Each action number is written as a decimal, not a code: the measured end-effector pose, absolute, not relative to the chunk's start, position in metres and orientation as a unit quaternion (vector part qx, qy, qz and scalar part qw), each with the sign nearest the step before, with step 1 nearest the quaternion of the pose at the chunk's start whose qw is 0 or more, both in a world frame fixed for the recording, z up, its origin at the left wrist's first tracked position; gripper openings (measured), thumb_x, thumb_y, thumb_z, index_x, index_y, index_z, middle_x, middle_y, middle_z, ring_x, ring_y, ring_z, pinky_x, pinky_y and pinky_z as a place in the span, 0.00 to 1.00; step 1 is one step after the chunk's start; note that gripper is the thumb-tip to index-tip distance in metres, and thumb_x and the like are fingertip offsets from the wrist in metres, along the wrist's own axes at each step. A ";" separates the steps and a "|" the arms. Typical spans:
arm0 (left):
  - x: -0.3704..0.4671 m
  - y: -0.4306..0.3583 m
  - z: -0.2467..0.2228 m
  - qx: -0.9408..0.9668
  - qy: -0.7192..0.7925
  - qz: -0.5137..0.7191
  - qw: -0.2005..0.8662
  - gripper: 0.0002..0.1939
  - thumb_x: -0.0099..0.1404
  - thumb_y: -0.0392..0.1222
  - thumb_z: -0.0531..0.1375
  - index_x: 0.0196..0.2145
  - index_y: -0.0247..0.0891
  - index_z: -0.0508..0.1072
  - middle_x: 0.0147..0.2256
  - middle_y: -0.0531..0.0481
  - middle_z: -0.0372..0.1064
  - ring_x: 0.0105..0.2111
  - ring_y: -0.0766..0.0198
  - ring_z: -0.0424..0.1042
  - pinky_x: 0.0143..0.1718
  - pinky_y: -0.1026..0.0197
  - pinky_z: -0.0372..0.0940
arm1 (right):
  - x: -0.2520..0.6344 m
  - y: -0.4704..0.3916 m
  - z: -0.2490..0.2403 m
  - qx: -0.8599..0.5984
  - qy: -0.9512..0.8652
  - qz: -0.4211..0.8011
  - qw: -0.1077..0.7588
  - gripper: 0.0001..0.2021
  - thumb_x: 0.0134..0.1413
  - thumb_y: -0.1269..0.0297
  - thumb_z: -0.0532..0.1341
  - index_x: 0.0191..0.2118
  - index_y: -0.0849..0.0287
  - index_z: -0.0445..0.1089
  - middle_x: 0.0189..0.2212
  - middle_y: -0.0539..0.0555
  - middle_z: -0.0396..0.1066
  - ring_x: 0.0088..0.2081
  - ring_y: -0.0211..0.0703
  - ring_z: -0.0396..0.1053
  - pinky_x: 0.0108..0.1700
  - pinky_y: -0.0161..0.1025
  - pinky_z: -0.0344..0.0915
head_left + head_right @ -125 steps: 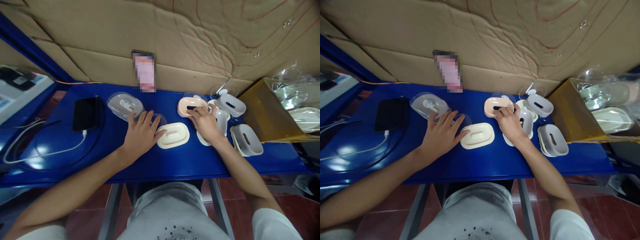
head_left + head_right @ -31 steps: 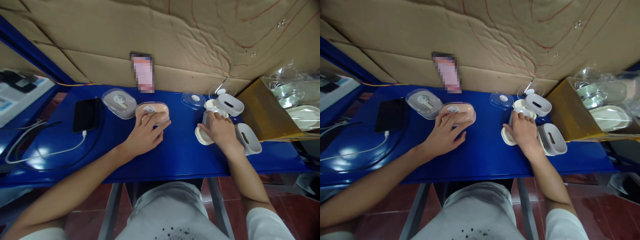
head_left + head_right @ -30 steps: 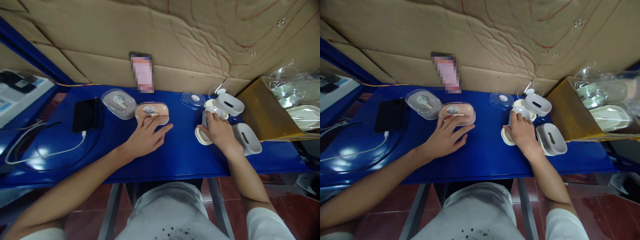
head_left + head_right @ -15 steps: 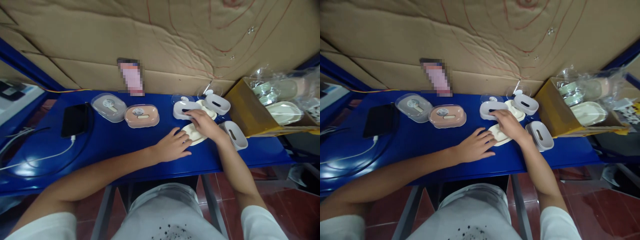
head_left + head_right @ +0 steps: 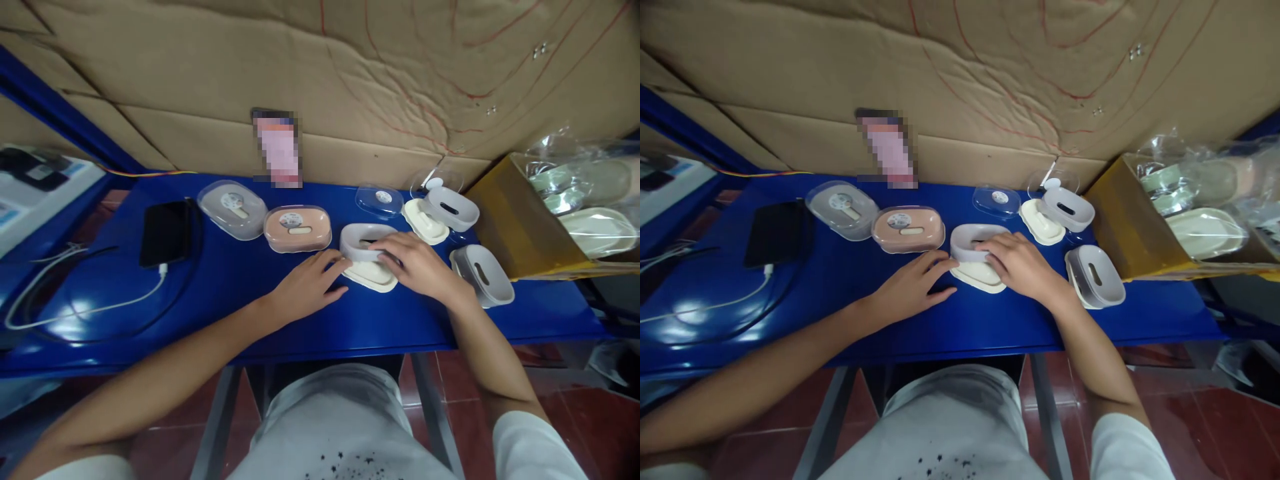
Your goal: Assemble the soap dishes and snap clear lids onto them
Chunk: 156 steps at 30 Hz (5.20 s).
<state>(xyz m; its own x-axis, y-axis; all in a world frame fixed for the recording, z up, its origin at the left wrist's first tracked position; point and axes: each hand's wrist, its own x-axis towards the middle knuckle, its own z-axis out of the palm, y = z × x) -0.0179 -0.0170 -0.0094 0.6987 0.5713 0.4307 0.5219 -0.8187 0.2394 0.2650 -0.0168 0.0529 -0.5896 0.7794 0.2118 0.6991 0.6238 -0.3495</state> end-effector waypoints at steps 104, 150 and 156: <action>-0.028 -0.014 -0.003 0.971 0.187 0.138 0.048 0.18 0.80 0.40 0.58 0.64 0.38 0.73 0.66 0.36 0.68 0.63 0.45 0.72 0.63 0.44 0.69 | 0.325 0.016 0.036 -0.719 -0.686 -0.112 0.010 0.22 0.68 0.67 0.54 0.62 0.61 0.75 0.54 0.68 0.79 0.54 0.68 0.75 0.58 0.63 0.64; -0.030 -0.013 -0.010 0.921 0.339 0.173 0.086 0.30 0.76 0.49 0.62 0.70 0.37 0.64 0.75 0.28 0.50 0.74 0.31 0.55 0.69 0.30 0.62 | 0.237 -0.015 0.020 -0.319 -0.911 0.139 0.220 0.16 0.77 0.62 0.57 0.61 0.54 0.77 0.60 0.58 0.79 0.64 0.50 0.75 0.69 0.53 0.70; -0.032 -0.013 -0.001 0.924 0.321 0.192 0.081 0.32 0.72 0.53 0.66 0.68 0.39 0.66 0.73 0.28 0.52 0.72 0.32 0.57 0.70 0.30 0.59 | 0.301 0.032 0.011 -0.628 -0.758 0.001 0.176 0.33 0.73 0.54 0.56 0.76 0.61 0.56 0.75 0.70 0.59 0.77 0.67 0.52 0.74 0.75 0.45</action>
<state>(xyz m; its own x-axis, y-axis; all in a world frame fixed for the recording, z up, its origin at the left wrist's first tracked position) -0.0317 -0.0126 -0.0010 0.7196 0.6249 0.3028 0.5626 -0.7803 0.2731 0.3010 0.0321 0.0113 -0.1501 0.9521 0.2663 0.9518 0.2121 -0.2217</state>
